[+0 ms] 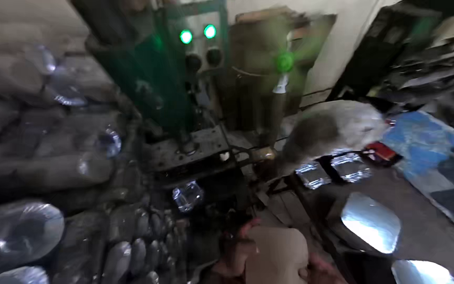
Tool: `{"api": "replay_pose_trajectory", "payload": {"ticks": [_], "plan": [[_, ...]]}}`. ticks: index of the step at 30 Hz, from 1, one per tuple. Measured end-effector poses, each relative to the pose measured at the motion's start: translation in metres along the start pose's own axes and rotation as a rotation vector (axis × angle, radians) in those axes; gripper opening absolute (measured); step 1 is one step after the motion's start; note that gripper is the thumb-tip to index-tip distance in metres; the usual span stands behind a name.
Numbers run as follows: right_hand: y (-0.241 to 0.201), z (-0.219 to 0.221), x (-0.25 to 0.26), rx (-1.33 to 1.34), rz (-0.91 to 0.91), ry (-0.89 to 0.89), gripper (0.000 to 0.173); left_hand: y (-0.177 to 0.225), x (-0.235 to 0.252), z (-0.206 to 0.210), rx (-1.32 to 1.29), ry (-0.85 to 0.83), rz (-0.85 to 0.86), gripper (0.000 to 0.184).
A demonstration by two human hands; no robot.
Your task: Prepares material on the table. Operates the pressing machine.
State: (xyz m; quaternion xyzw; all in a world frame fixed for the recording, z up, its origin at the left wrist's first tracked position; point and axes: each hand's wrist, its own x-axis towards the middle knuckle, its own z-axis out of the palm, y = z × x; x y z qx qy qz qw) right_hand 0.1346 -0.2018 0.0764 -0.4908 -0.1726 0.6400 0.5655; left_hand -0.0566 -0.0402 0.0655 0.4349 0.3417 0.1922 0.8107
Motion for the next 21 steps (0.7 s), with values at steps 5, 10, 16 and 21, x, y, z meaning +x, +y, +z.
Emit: {"api": "replay_pose_trajectory", "payload": {"ticks": [5, 10, 16, 21], "plan": [[-0.015, 0.081, 0.119, -0.711, -0.312, -0.356, 0.022, -0.007, 0.007, -0.128, 0.096, 0.290, 0.275, 0.074], [-0.021, 0.167, 0.231, -1.631, -0.717, -0.703, 0.027, -0.033, -0.011, -0.248, 0.328, 0.789, -0.042, 0.048], [0.003, 0.227, 0.319, -1.879, -0.549, -0.821, 0.036, -0.078, -0.050, -0.274, 0.334, 0.799, -0.195, 0.044], [0.031, 0.262, 0.382, -2.017, -0.424, -0.744, 0.038, -0.108, -0.063, -0.270, 0.613, 0.542, -0.495, 0.051]]}}
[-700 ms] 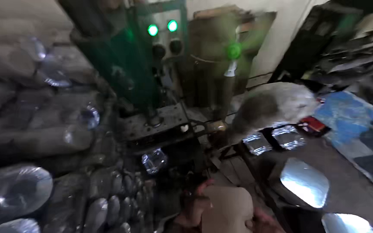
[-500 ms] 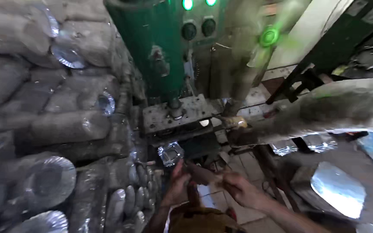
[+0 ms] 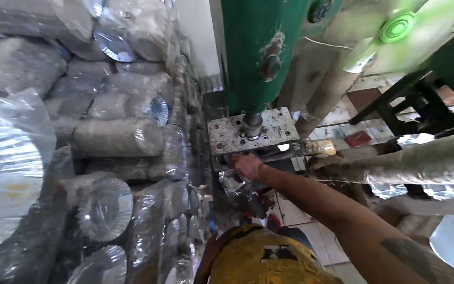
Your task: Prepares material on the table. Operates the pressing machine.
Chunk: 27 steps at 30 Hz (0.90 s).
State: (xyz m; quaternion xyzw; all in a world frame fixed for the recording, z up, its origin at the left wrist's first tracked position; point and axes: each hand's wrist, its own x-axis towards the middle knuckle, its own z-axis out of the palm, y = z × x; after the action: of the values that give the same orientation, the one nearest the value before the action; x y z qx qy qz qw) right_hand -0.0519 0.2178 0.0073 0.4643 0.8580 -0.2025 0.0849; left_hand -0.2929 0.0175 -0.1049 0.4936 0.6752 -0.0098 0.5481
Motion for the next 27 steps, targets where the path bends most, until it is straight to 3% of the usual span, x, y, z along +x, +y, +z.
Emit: {"api": "replay_pose_trajectory", "payload": {"ticks": [2, 6, 10, 16, 20, 24, 25, 27], "plan": [[-0.004, -0.008, 0.007, -0.027, 0.012, -0.075, 0.046, -0.016, 0.004, 0.004, 0.007, -0.022, 0.005, 0.047], [0.003, -0.009, 0.005, -0.007, -0.015, -0.101, 0.042, -0.033, 0.003, -0.006, -0.079, 0.035, -0.071, 0.054], [0.008, -0.008, 0.005, 0.041, 0.052, -0.123, 0.046, -0.021, -0.002, -0.019, -0.151, 0.053, -0.136, 0.056], [0.001, 0.000, -0.008, 0.070, 0.034, -0.025, 0.046, 0.014, -0.003, -0.029, -0.100, 0.106, -0.035, 0.051], [-0.021, 0.000, -0.092, 0.405, 0.071, 0.100, 0.053, 0.084, 0.004, -0.029, 0.062, 0.116, 0.239, 0.049], [-0.023, -0.021, -0.209, 0.733, -0.016, -0.108, 0.037, 0.161, 0.049, -0.014, 0.471, 0.074, 0.333, 0.072], [-0.025, -0.041, -0.240, 0.708, -0.002, -0.065, 0.036, 0.168, 0.061, -0.013, 0.528, 0.061, 0.344, 0.077], [-0.024, -0.086, -0.307, 0.599, 0.044, 0.265, 0.035, 0.164, 0.080, -0.015, 0.574, 0.021, 0.372, 0.069]]}}
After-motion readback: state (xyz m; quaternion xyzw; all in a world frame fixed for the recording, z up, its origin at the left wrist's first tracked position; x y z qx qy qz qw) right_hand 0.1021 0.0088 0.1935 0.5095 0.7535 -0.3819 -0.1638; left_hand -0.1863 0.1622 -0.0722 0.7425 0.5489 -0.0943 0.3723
